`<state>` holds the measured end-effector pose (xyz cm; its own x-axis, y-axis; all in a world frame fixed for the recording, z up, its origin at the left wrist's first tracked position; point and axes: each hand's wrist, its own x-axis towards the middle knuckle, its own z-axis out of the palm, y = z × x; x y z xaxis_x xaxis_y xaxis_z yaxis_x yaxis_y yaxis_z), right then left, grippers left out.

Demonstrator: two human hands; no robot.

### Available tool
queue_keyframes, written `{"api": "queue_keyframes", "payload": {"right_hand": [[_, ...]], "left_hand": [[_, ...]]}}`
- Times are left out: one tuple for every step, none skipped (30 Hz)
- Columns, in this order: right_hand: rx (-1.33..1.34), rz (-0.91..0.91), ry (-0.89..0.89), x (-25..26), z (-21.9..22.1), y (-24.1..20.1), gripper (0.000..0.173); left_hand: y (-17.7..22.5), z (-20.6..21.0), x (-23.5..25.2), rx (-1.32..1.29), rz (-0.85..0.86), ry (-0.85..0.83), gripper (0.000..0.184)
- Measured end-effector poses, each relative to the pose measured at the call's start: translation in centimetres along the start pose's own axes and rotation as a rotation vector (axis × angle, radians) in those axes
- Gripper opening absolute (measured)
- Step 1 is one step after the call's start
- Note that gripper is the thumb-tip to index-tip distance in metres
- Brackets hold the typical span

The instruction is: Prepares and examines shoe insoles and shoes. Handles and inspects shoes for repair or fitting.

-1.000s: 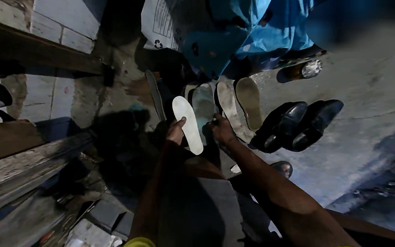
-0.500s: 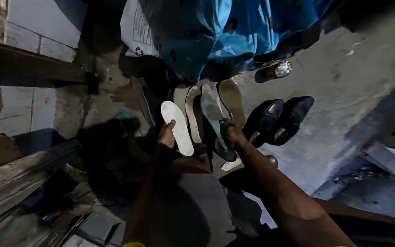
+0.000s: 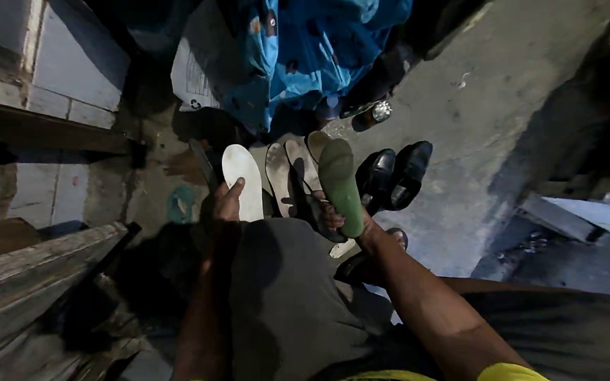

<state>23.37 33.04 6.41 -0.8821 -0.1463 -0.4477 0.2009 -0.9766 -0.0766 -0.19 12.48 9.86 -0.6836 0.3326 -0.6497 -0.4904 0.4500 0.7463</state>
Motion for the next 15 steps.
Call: {"api": "queue_keyframes", "payload": {"right_hand": [[-0.042,-0.007,0.030,-0.2,0.2,0.2,0.051],[-0.088,-0.011,0.085,-0.4,0.3,0.3,0.051],[-0.158,-0.022,0.181,-0.7,0.4,0.3,0.050],[-0.274,-0.045,0.336,-0.9,0.6,0.5,0.048],[-0.443,-0.045,0.553,-1.0,0.7,0.6,0.043],[-0.571,-0.039,0.739,-0.7,0.4,0.7,0.042],[-0.662,-0.043,0.842,-0.5,-0.3,0.8,0.040],[-0.743,-0.061,0.900,-0.3,-1.1,1.0,0.038],[-0.807,-0.084,0.935,-0.2,-1.7,1.1,0.037],[-0.849,-0.095,0.956,-0.1,-2.1,0.9,0.036],[-0.881,-0.110,0.977,0.0,-2.5,0.8,0.035],[-0.909,-0.124,0.999,0.1,-2.9,0.5,0.036],[-0.950,-0.138,1.026,0.3,-3.2,0.3,0.037],[-1.021,-0.140,1.059,0.5,-3.6,-0.1,0.038],[-1.127,-0.124,1.104,0.7,-4.0,-0.5,0.044]], "left_hand": [[-0.3,-0.2,-0.4,0.024,-0.011,0.001,0.049],[-0.4,-0.3,-0.7,0.042,-0.027,0.012,0.049],[-0.4,-0.3,-1.0,0.059,-0.044,0.014,0.049],[-0.7,-0.6,-1.1,0.072,-0.056,0.017,0.050],[-1.1,-0.7,-1.2,0.070,-0.066,0.021,0.050],[-1.5,-0.9,-1.2,0.062,-0.080,0.023,0.050],[-2.1,-1.1,-1.0,0.053,-0.089,0.031,0.051],[-2.6,-1.3,-0.6,0.038,-0.098,0.042,0.052],[-3.2,-1.5,-0.2,0.028,-0.114,0.061,0.053],[-3.7,-1.5,0.3,0.027,-0.131,0.086,0.053],[-4.2,-1.6,0.6,0.034,-0.145,0.098,0.054],[-4.6,-1.7,0.9,0.035,-0.147,0.101,0.054],[-5.0,-1.7,1.1,0.030,-0.138,0.097,0.054],[-5.5,-1.5,1.5,0.019,-0.118,0.101,0.052],[-5.9,-1.3,1.9,0.000,-0.103,0.113,0.050]]}}
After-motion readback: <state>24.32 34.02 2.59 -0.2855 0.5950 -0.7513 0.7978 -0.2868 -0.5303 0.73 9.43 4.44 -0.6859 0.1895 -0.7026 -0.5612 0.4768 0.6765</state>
